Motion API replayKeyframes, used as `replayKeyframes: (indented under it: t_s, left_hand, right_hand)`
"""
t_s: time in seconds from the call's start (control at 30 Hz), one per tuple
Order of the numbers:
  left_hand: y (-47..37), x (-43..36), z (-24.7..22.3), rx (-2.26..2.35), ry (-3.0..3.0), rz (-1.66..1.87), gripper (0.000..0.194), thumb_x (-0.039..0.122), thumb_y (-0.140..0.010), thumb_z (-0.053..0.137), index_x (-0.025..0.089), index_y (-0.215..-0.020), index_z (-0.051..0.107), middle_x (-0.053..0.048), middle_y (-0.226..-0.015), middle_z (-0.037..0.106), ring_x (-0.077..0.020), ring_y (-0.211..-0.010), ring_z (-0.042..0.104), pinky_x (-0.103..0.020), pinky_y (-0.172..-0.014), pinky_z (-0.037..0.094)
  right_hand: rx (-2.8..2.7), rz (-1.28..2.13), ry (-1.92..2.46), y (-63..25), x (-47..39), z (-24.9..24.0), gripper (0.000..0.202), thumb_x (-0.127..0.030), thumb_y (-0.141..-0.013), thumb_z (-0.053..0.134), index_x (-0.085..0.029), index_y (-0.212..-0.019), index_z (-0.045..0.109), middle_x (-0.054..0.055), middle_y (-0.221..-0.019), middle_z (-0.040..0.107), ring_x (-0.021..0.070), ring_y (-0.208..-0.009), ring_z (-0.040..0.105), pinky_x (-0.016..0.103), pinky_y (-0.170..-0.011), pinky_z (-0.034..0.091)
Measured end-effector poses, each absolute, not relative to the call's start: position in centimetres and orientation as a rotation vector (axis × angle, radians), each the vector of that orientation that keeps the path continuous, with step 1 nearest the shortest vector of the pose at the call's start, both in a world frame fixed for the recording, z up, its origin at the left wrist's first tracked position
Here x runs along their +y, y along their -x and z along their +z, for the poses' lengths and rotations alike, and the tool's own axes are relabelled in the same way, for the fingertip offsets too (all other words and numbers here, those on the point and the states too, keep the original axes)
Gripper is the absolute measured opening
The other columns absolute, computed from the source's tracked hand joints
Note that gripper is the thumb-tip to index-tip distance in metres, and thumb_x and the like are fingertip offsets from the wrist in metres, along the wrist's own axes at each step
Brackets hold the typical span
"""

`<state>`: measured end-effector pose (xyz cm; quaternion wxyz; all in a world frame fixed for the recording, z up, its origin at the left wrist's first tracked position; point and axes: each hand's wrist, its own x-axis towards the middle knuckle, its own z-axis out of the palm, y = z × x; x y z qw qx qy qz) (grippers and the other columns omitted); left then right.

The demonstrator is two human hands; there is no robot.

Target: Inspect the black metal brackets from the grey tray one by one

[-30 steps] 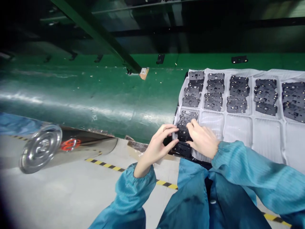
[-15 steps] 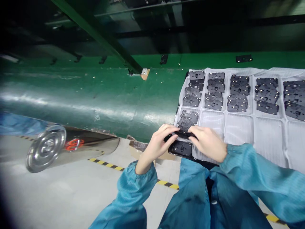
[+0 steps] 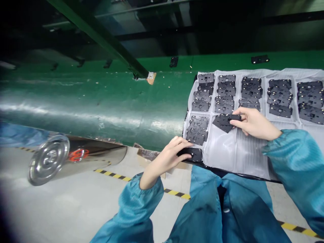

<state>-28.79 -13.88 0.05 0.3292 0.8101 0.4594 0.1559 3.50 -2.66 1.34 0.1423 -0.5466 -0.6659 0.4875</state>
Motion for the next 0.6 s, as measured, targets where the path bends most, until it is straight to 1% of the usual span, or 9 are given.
replayKeyframes:
  t_s: [0.07,0.13,0.23,0.3,0.37,0.47,0.6]
  left_hand:
    - [28.8,-13.6,0.1,1.209,-2.129,0.404,0.031,0.028,-0.089,0.058,0.022,-0.120,0.055,-0.008,-0.100,0.059,-0.0220,-0.093,0.050,-0.038,-0.082,0.043]
    - [28.7,-13.5,0.4,1.232,-2.140,0.374,0.032,0.029,-0.088,0.060,0.021,-0.119,0.055,-0.008,-0.105,0.059,-0.0225,-0.095,0.049,-0.039,-0.084,0.042]
    - [28.4,-13.7,1.2,1.264,-2.154,0.288,0.035,0.030,-0.085,0.064,0.021,-0.117,0.054,-0.009,-0.114,0.057,-0.0237,-0.100,0.049,-0.040,-0.087,0.041]
    - [28.2,-13.9,1.5,1.286,-2.175,0.244,0.033,0.029,-0.086,0.063,0.021,-0.117,0.054,-0.008,-0.111,0.058,-0.0235,-0.098,0.049,-0.039,-0.086,0.040]
    - [28.1,-13.9,1.6,1.307,-2.203,0.212,0.028,0.027,-0.088,0.059,0.020,-0.115,0.055,-0.007,-0.104,0.060,-0.0228,-0.095,0.049,-0.038,-0.084,0.040]
    - [28.4,-13.7,1.6,1.297,-2.214,0.213,0.016,0.028,-0.092,0.052,0.021,-0.105,0.059,-0.006,-0.097,0.062,-0.0210,-0.090,0.050,-0.036,-0.081,0.040]
    - [29.1,-13.2,1.6,1.304,-2.137,0.333,0.020,0.027,-0.096,0.046,0.021,-0.107,0.061,-0.005,-0.095,0.065,-0.0182,-0.086,0.054,-0.033,-0.080,0.042]
  right_hand:
    - [-1.884,1.358,1.570,-3.6,-2.6,0.5,0.042,-0.056,-0.078,0.064,-0.017,-0.095,0.060,-0.004,-0.054,0.056,0.0081,-0.034,0.043,0.022,-0.039,0.034]
    - [-1.862,1.248,1.551,-3.4,-2.8,-0.1,0.039,-0.054,-0.080,0.063,-0.017,-0.091,0.061,-0.003,-0.058,0.058,0.0075,-0.035,0.044,0.022,-0.039,0.033]
    - [-1.851,1.049,1.500,-3.2,-3.0,-0.5,0.035,-0.051,-0.080,0.064,-0.017,-0.086,0.065,-0.001,-0.060,0.060,0.0096,-0.043,0.049,0.022,-0.043,0.036]
    - [-1.792,0.983,1.464,-3.4,-3.1,-0.5,0.034,-0.051,-0.079,0.066,-0.017,-0.085,0.066,-0.001,-0.059,0.060,0.0110,-0.047,0.051,0.023,-0.046,0.038]
    - [-1.721,1.017,1.463,-3.8,-3.2,-0.5,0.033,-0.051,-0.080,0.065,-0.018,-0.084,0.066,-0.002,-0.054,0.057,0.0105,-0.045,0.049,0.023,-0.046,0.037]
    - [-1.661,1.181,1.481,-4.5,-3.3,-1.0,0.034,-0.052,-0.081,0.064,-0.018,-0.080,0.064,-0.005,-0.043,0.048,0.0085,-0.038,0.041,0.022,-0.041,0.032]
    - [-1.583,1.299,1.433,-4.7,-3.3,-1.7,0.037,-0.053,-0.081,0.064,-0.016,-0.080,0.061,-0.005,-0.040,0.046,0.0070,-0.036,0.037,0.020,-0.039,0.027]
